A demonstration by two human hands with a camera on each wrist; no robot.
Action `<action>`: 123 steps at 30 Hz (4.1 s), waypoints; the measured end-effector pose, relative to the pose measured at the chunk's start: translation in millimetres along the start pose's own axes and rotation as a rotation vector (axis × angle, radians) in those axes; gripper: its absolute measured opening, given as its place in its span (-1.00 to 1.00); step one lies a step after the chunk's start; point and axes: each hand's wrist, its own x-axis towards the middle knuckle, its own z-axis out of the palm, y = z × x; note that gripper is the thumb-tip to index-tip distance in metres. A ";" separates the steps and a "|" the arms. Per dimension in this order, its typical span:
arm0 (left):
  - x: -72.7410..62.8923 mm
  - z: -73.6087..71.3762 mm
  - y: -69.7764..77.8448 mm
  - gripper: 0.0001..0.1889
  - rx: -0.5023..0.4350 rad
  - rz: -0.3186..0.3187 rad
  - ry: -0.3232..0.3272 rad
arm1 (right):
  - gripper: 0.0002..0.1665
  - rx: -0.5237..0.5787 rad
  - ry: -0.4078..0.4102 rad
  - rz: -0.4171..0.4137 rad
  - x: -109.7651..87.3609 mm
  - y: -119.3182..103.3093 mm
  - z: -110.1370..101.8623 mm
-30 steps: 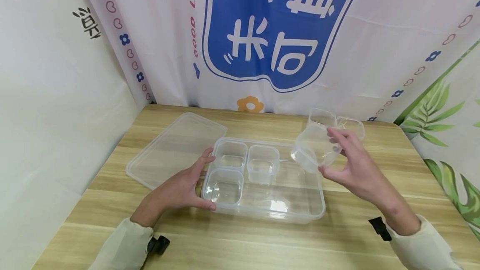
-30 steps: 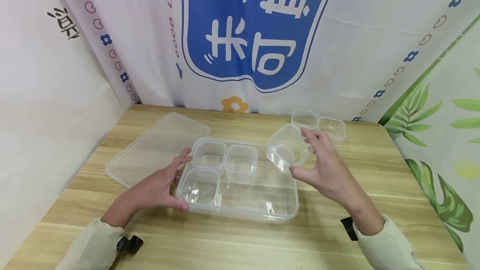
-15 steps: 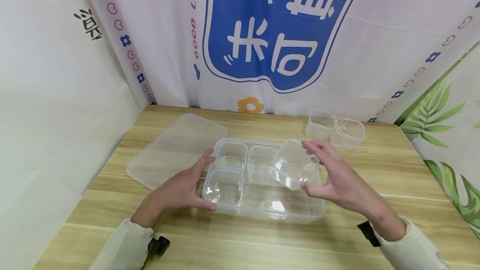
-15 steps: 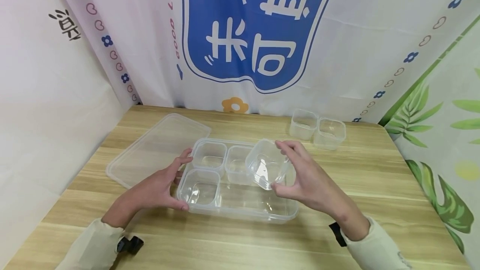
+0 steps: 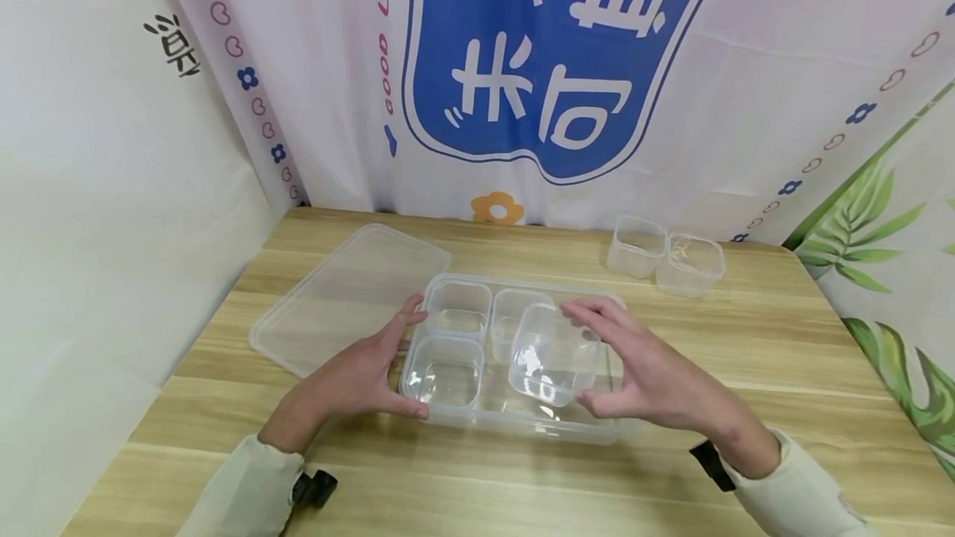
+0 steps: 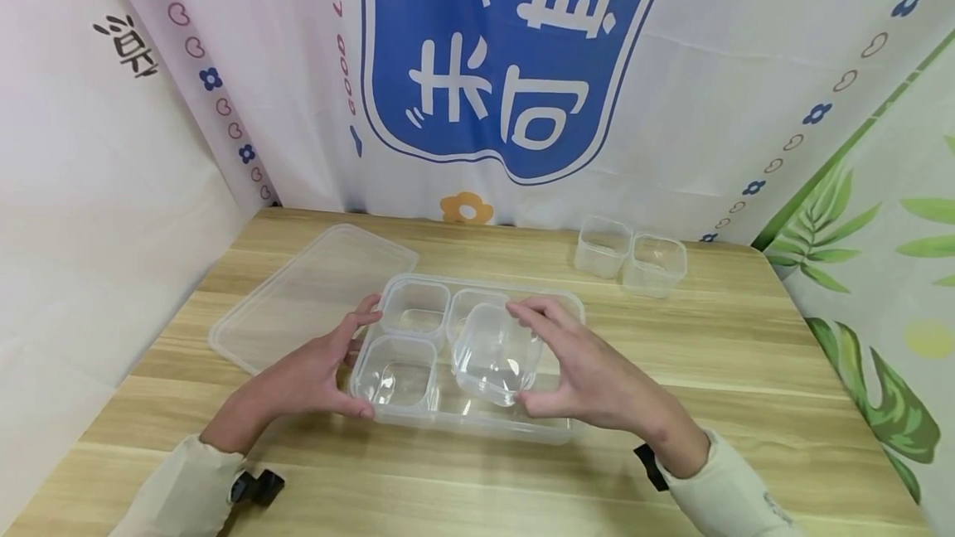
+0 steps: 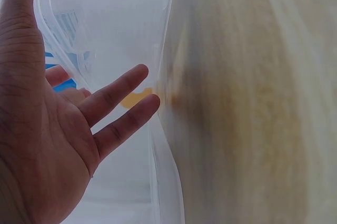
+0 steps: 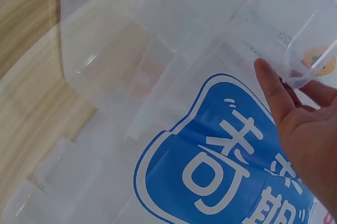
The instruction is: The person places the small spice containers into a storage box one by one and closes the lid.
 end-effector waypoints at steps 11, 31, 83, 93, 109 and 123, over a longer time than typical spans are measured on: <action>-0.1 0.0 -1.3 0.53 -0.008 -0.003 0.004 | 0.10 0.030 -0.078 -0.020 7.1 3.7 17.0; 0.2 1.2 -1.6 0.52 -0.005 -0.018 -0.004 | 0.06 0.058 -0.099 -0.015 4.5 20.5 39.0; -0.6 2.1 -3.3 0.51 -0.015 -0.001 0.006 | 0.01 -0.032 -0.071 -0.014 -1.0 26.0 53.9; -0.3 2.1 -3.2 0.51 -0.020 -0.009 0.002 | 0.01 0.026 -0.065 -0.028 -0.2 26.5 54.4; -0.5 1.9 -2.6 0.51 -0.028 -0.008 0.001 | -0.02 0.016 -0.020 -0.051 2.2 28.1 43.7; -0.4 1.7 -4.2 0.51 -0.022 -0.001 0.004 | -0.25 -0.135 0.220 -0.021 -6.8 43.6 22.0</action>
